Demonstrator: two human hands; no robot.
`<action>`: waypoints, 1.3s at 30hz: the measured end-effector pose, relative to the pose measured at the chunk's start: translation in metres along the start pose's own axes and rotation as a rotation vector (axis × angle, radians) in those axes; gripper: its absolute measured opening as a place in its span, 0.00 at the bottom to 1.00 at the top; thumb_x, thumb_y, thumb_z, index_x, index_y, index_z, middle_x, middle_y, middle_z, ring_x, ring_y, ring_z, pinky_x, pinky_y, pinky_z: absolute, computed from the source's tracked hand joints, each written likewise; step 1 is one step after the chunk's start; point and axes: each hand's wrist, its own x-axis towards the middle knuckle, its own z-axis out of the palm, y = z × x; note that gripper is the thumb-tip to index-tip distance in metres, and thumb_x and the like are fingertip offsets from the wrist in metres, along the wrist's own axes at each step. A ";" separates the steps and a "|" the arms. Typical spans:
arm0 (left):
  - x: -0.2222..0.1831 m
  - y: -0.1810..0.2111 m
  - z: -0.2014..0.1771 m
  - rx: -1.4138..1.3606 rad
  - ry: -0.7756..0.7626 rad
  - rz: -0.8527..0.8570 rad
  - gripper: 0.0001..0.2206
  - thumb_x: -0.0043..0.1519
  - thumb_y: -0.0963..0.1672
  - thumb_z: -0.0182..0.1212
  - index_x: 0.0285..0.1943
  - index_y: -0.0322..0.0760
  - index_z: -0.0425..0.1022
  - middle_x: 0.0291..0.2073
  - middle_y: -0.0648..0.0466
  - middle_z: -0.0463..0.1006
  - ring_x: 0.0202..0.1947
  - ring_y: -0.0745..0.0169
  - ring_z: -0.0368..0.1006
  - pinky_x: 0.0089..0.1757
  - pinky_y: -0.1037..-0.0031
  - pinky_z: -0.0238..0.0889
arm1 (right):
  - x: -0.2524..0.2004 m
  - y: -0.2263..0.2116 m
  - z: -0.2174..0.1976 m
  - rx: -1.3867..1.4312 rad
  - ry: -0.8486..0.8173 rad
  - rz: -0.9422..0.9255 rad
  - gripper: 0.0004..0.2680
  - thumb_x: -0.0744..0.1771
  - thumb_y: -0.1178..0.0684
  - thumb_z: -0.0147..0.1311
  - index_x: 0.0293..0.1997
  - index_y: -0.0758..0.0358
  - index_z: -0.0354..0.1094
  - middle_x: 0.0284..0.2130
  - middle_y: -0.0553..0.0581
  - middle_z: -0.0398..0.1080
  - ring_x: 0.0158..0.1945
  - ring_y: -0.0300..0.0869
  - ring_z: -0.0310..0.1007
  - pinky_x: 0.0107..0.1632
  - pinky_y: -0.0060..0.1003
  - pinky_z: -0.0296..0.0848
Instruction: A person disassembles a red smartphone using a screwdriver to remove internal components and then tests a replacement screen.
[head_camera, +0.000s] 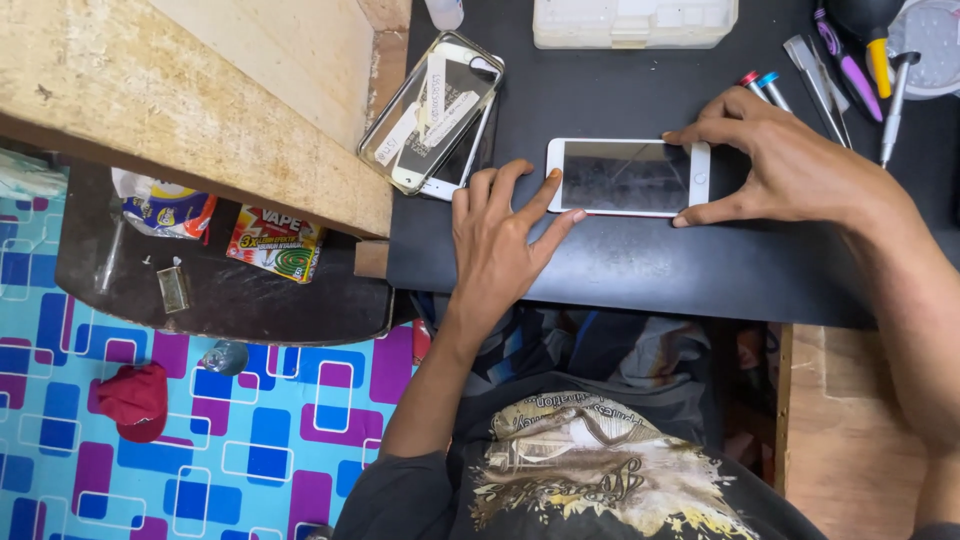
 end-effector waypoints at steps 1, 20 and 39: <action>0.000 0.000 0.000 -0.005 -0.010 -0.005 0.20 0.64 0.56 0.61 0.55 0.46 0.84 0.53 0.52 0.75 0.50 0.52 0.67 0.43 0.61 0.58 | -0.001 0.001 0.001 0.000 0.012 -0.018 0.34 0.53 0.40 0.74 0.66 0.58 0.69 0.50 0.60 0.66 0.54 0.50 0.65 0.55 0.43 0.65; 0.032 -0.015 0.026 -0.475 -0.103 -0.088 0.15 0.64 0.52 0.64 0.54 0.45 0.75 0.50 0.59 0.81 0.49 0.58 0.76 0.53 0.68 0.56 | -0.024 -0.030 0.011 0.295 0.099 0.112 0.29 0.60 0.52 0.68 0.65 0.58 0.53 0.52 0.55 0.63 0.45 0.43 0.63 0.46 0.37 0.62; 0.014 -0.003 0.023 -1.229 -0.170 -0.376 0.11 0.66 0.41 0.66 0.57 0.37 0.79 0.39 0.62 0.80 0.36 0.81 0.69 0.41 0.87 0.64 | -0.032 0.019 0.050 1.233 0.160 0.171 0.20 0.70 0.50 0.41 0.69 0.73 0.60 0.61 0.67 0.69 0.63 0.47 0.69 0.67 0.34 0.66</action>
